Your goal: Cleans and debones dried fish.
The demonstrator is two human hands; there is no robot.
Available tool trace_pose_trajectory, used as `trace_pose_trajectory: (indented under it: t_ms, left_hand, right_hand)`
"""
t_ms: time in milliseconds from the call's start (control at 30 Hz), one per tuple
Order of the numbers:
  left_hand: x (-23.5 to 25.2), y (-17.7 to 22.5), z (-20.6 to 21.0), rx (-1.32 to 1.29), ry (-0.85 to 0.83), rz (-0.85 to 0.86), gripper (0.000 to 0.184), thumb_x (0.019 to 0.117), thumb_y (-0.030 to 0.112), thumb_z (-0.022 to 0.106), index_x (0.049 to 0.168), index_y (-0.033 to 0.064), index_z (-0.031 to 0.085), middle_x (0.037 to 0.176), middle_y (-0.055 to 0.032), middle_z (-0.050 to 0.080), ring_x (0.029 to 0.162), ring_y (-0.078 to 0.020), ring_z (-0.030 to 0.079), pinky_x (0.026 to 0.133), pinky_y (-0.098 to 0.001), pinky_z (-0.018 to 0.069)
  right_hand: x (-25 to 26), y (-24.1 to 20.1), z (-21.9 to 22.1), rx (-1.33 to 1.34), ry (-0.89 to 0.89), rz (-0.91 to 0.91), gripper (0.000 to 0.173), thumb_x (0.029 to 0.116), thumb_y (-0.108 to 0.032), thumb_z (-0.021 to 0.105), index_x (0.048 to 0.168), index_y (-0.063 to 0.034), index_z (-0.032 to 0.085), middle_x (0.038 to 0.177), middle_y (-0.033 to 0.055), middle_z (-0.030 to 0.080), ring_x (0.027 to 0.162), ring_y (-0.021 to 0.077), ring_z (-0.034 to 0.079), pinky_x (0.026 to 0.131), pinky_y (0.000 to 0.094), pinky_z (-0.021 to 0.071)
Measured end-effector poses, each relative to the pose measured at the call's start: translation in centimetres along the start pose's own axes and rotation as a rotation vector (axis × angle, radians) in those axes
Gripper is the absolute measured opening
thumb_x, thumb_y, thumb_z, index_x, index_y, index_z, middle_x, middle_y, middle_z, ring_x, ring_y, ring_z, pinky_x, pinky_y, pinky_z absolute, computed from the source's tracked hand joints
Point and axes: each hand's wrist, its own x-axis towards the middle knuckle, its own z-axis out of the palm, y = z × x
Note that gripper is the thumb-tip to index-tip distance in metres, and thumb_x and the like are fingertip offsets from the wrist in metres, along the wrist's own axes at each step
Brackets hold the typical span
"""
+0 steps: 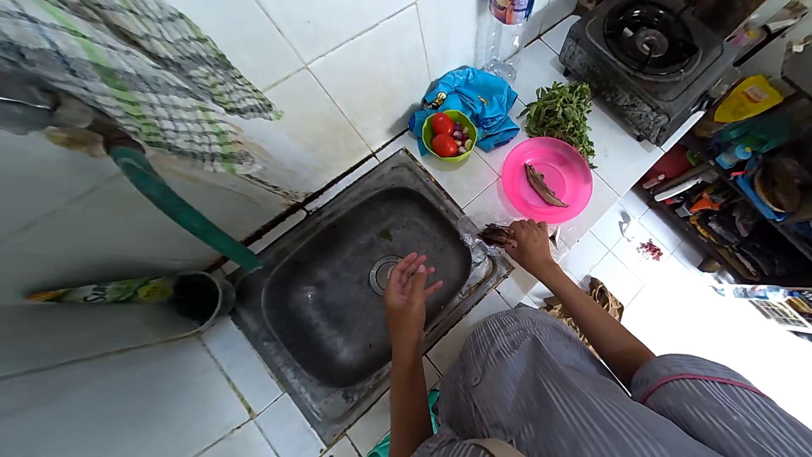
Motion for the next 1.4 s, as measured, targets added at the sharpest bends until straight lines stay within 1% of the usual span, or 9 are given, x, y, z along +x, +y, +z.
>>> trace_pose_trajectory:
  t_ms: [133,233,400,500,700,867,967,1100,1400]
  left_hand:
    - [0.0,-0.3,0.2,0.011,-0.008,0.013,0.034,0.1058,0.005,0.045,0.137,-0.0088,0.047,0.129,-0.0177,0.059,0.101,-0.0143,0.068,0.081,-0.0280,0.0586]
    - [0.1,-0.8,0.8,0.064,-0.071,0.014,0.033,0.1053,0.006,0.047,0.134,-0.0107,0.050,0.129,-0.0196,0.059,0.103,-0.0144,0.066,0.084,-0.0276,0.0569]
    - [0.2,-1.2,3.6,0.045,-0.228,-0.069,0.037,0.1082,0.009,0.044,0.139,-0.0108,0.048,0.130,-0.0253,0.060,0.110,-0.0224,0.067,0.093,-0.0339,0.0552]
    - [0.0,-1.3,5.2,-0.111,-0.141,-0.038,0.036,0.1079,0.009,0.046,0.139,-0.0098,0.048,0.118,-0.0191,0.064,0.099,-0.0158,0.069,0.087,-0.0311,0.0584]
    - [0.1,-0.7,4.7,-0.209,0.035,0.061,0.015,0.1056,0.007,0.050,0.114,-0.0030,0.058,0.084,-0.0006,0.067,0.072,-0.0061,0.069,0.070,-0.0256,0.0616]
    - [-0.8,0.9,2.9,-0.170,-0.010,0.057,0.020,0.1059,0.008,0.050,0.119,-0.0032,0.060,0.095,-0.0033,0.069,0.080,-0.0080,0.071,0.072,-0.0274,0.0625]
    - [-1.4,1.5,2.1,-0.132,-0.055,0.095,0.019,0.1042,0.006,0.052,0.119,-0.0020,0.061,0.096,-0.0006,0.069,0.079,-0.0057,0.070,0.070,-0.0247,0.0614]
    - [-1.9,2.3,1.8,-0.111,-0.101,0.145,0.017,0.1010,0.003,0.055,0.116,-0.0004,0.064,0.092,0.0034,0.071,0.077,-0.0025,0.069,0.070,-0.0214,0.0607]
    - [-2.4,3.0,1.7,-0.104,-0.107,0.166,0.017,0.1006,0.000,0.054,0.114,-0.0003,0.065,0.091,0.0043,0.072,0.076,-0.0021,0.070,0.070,-0.0210,0.0613]
  right_hand:
    - [-0.4,-0.2,-0.7,0.073,0.040,0.020,0.037,0.0838,-0.019,0.082,0.108,0.0071,0.071,0.101,0.0258,0.072,0.100,0.0449,0.067,0.095,0.0653,0.0432]
    - [-0.4,-1.2,-2.3,0.317,-0.009,0.115,0.041,0.0845,-0.020,0.085,0.112,0.0067,0.071,0.102,0.0262,0.072,0.097,0.0433,0.069,0.092,0.0645,0.0481]
    - [-1.0,-5.0,-4.3,0.802,-0.120,0.160,0.029,0.0883,-0.010,0.080,0.110,0.0035,0.069,0.093,0.0152,0.070,0.077,0.0197,0.065,0.073,0.0381,0.0550]
    - [-1.9,-7.8,-4.5,0.898,-0.096,0.112,0.027,0.0859,-0.006,0.081,0.108,0.0027,0.069,0.089,0.0111,0.069,0.074,0.0125,0.063,0.069,0.0308,0.0536]
    - [-2.8,-10.0,-4.6,0.808,-0.059,-0.065,0.034,0.0809,-0.009,0.086,0.108,0.0023,0.068,0.092,0.0106,0.068,0.079,0.0150,0.063,0.071,0.0321,0.0528]
    - [-2.3,-9.8,-7.0,1.025,-0.338,-0.063,0.021,0.0949,-0.005,0.070,0.114,0.0012,0.067,0.092,0.0043,0.068,0.078,0.0049,0.062,0.072,0.0224,0.0536]
    - [-2.1,-9.5,-7.5,1.114,-0.408,-0.087,0.022,0.0918,0.000,0.070,0.114,0.0016,0.067,0.088,0.0011,0.069,0.076,0.0026,0.063,0.072,0.0201,0.0549]
    - [-2.2,-10.2,-7.6,1.222,-0.462,-0.048,0.021,0.0847,0.009,0.071,0.102,-0.0013,0.065,0.079,-0.0034,0.066,0.069,0.0008,0.062,0.068,0.0179,0.0551]
    - [-2.2,-10.0,-7.2,1.360,-0.469,-0.034,0.016,0.0851,0.010,0.067,0.095,-0.0024,0.069,0.074,-0.0031,0.070,0.066,0.0018,0.065,0.068,0.0190,0.0565]
